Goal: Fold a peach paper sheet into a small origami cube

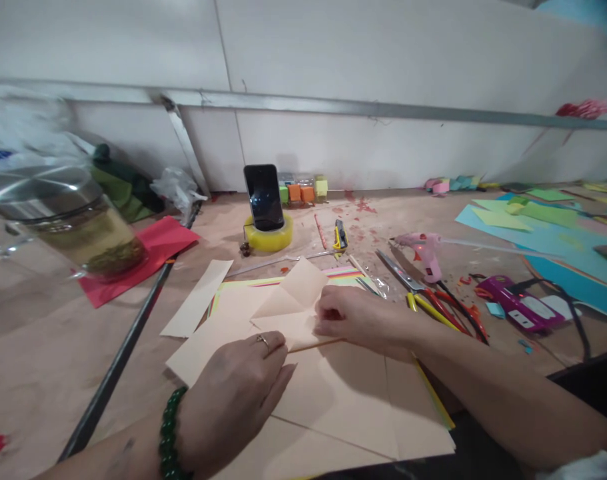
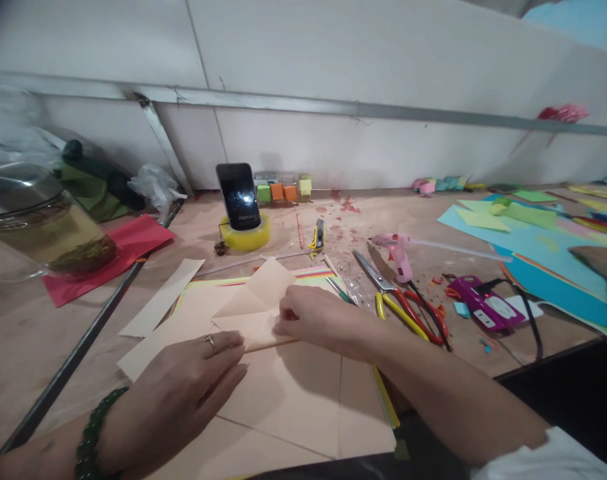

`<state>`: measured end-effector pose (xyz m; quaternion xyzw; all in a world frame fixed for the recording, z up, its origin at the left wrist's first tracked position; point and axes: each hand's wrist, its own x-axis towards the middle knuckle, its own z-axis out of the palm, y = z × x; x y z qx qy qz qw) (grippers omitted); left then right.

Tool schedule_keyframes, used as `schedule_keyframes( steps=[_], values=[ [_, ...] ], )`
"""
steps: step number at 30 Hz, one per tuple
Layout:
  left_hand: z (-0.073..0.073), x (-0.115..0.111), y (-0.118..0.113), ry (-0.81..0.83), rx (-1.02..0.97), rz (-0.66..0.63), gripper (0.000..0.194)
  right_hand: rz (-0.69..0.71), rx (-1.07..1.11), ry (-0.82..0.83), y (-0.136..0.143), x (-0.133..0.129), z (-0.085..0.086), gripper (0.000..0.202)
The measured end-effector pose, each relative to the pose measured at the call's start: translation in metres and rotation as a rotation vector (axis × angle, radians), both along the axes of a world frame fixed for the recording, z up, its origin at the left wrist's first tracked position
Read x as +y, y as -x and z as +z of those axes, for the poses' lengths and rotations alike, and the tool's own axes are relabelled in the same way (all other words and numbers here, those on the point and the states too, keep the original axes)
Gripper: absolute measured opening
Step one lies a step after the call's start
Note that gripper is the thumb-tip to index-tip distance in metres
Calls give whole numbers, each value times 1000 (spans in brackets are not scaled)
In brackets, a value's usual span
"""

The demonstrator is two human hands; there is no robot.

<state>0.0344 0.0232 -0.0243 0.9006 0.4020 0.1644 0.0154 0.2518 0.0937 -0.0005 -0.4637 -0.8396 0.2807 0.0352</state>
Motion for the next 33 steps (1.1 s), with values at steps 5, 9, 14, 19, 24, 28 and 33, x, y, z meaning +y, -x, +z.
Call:
schedule_keyframes(
  steps=[5,9,14,19,24,28,33],
  values=[
    [0,0,-1,14,-32,-11,36,-87,54,3,2,0,-10,13],
    [3,0,-1,29,-47,-6,34,-95,71,7,0,2,-13,14],
    [0,1,0,35,-52,-16,28,-92,80,13,0,3,-12,15],
    [-5,1,2,-60,7,-60,29,-94,60,14,1,4,-13,15],
    [0,1,-2,-80,33,-49,25,-98,63,-4,1,4,-15,16],
    [4,1,-4,-73,28,-42,22,-102,49,-16,2,3,-13,19],
    [3,2,-4,-72,31,-43,22,-89,33,-27,2,3,-9,20]
  ],
)
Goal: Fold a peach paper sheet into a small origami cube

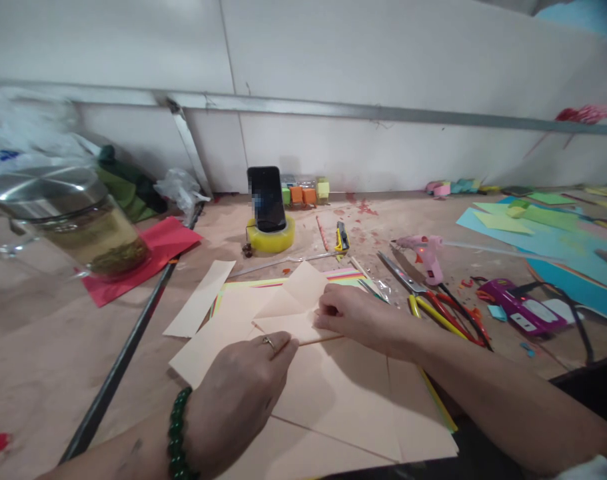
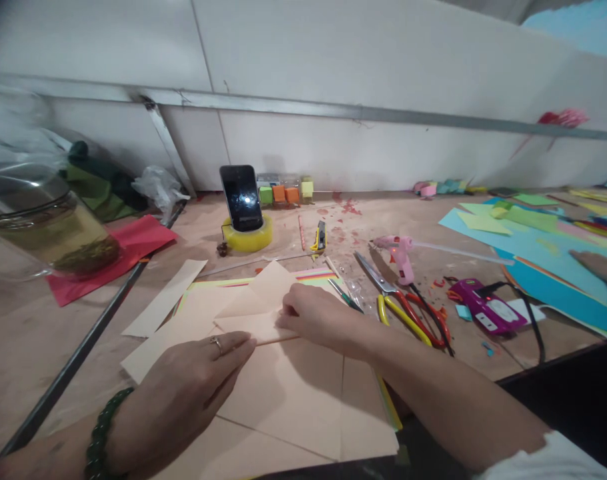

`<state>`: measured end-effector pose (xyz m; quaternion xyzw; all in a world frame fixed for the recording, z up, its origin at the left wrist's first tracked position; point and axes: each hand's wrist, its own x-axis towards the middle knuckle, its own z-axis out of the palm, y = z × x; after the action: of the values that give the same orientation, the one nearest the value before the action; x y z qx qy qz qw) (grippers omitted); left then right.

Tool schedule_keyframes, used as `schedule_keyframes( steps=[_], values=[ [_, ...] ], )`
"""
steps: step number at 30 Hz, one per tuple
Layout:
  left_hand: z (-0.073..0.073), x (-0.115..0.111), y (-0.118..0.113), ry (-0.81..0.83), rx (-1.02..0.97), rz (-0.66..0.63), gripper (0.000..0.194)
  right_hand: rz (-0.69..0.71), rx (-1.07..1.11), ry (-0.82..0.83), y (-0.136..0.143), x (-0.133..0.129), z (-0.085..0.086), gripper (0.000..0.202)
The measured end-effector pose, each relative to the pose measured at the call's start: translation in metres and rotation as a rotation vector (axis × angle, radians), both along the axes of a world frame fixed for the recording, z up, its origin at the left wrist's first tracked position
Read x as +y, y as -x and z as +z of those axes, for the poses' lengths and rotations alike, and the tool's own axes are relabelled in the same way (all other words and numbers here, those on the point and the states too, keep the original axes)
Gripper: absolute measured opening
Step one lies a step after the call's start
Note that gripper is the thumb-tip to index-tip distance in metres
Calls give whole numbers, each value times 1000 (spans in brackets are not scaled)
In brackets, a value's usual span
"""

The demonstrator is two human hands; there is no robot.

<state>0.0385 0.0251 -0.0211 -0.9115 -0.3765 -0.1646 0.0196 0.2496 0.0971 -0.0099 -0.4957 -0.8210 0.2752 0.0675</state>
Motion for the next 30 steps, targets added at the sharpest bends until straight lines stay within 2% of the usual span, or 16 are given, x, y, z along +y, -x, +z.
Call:
schedule_keyframes(
  steps=[6,13,20,30],
  values=[
    [-5,1,1,-27,-33,10,23,21,10,36,0,0,1,18],
    [-1,-1,-1,-5,58,28,18,0,-17,26,2,-1,4,17],
    [1,-2,-1,56,127,35,24,20,-21,10,1,-2,3,17],
    [-1,-3,1,122,118,45,24,10,-27,-3,1,-3,3,17]
  ],
)
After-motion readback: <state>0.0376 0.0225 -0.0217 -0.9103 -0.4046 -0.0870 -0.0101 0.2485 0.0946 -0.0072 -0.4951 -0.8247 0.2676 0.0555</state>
